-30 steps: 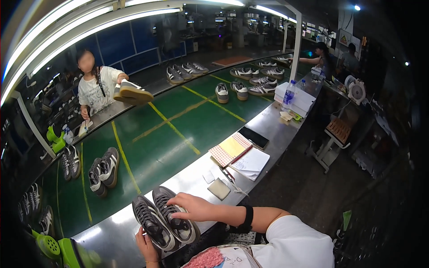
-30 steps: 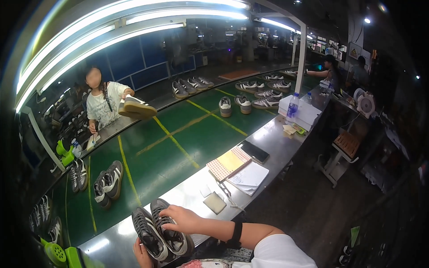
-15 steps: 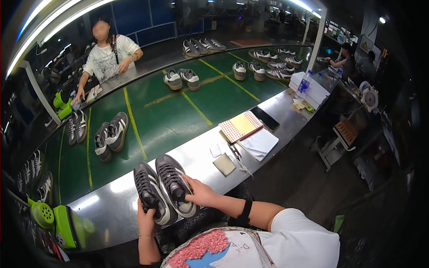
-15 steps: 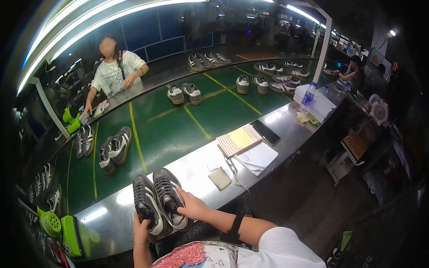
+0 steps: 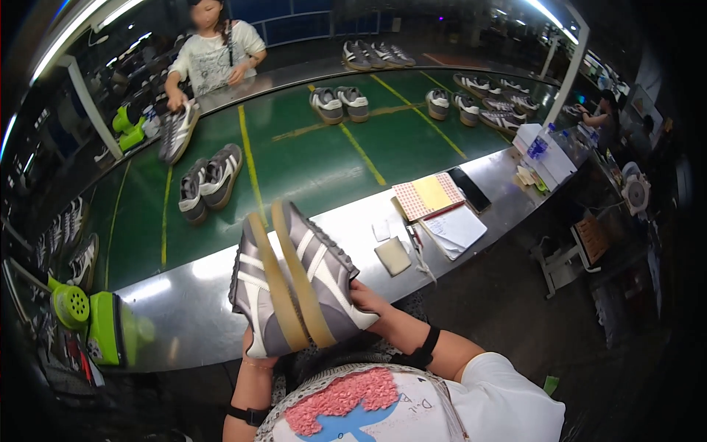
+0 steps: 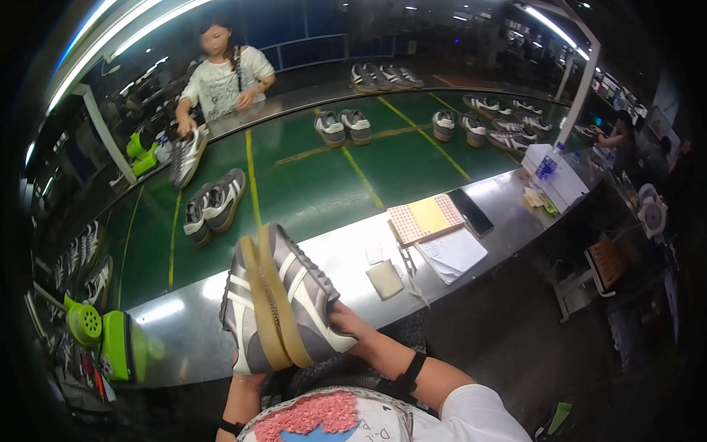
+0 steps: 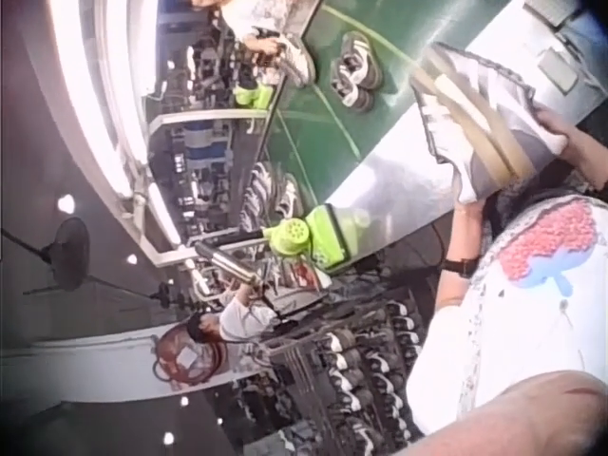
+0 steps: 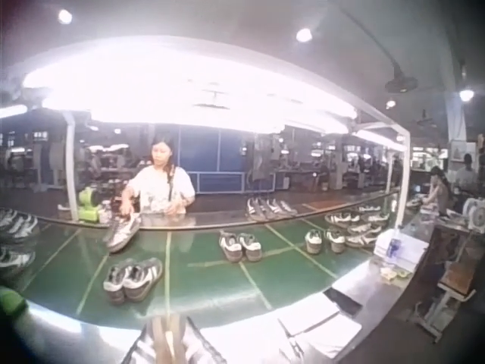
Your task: Inspecting manufactured shoes, marking them with a pen, and moving them along the assembly line.
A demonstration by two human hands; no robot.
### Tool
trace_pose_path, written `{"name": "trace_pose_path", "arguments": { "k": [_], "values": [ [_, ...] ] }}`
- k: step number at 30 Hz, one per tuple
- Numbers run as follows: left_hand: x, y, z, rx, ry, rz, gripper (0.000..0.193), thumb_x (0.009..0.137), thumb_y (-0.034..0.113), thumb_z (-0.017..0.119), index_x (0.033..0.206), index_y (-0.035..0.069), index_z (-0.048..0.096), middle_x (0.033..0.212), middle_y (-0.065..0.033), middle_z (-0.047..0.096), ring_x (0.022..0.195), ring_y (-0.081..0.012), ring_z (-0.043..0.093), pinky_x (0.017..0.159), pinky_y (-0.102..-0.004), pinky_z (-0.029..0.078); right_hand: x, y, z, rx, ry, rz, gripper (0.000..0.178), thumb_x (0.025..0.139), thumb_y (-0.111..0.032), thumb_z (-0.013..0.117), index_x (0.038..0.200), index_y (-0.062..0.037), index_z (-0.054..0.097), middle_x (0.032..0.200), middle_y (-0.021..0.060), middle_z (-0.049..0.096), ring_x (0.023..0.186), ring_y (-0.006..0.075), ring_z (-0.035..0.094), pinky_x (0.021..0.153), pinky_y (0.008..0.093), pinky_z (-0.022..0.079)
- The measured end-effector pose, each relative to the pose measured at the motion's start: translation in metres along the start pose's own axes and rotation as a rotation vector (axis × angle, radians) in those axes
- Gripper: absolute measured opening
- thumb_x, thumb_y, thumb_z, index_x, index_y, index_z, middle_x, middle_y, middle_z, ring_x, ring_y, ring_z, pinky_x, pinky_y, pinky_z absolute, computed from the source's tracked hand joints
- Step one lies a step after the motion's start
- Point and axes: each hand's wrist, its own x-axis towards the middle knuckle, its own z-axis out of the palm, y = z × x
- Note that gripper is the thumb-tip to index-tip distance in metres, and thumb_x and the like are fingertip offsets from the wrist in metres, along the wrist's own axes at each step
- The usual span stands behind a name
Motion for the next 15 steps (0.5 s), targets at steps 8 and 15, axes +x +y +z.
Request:
{"name": "trace_pose_path", "arguments": {
  "k": [8, 15],
  "values": [
    [0.008, -0.003, 0.009, 0.130, -0.018, 0.007, 0.044, 0.094, 0.025, 0.036, 0.132, 0.003, 0.030, 0.127, -0.0124, 0.044, 0.112, -0.0235, 0.048, 0.094, -0.0349, 0.042, -0.007, -0.007, 0.021, 0.082, 0.050, -0.028, 0.048, 0.086, -0.007, 0.050, 0.131, -0.0048, 0.032, 0.124, 0.0147, 0.046, 0.107, 0.0248, 0.053, 0.087, 0.0359, 0.049],
    [0.002, -0.002, 0.004, -0.032, -0.054, -0.039, 0.045, 0.091, 0.028, 0.044, 0.128, 0.003, 0.037, 0.124, -0.0129, 0.048, 0.108, -0.0230, 0.052, 0.091, -0.0356, 0.045, 0.000, 0.002, 0.011, 0.088, 0.030, 0.022, 0.050, 0.086, -0.010, 0.052, 0.131, -0.0043, 0.032, 0.124, 0.0134, 0.046, 0.107, 0.0233, 0.052, 0.088, 0.0354, 0.047]
  ]
}}
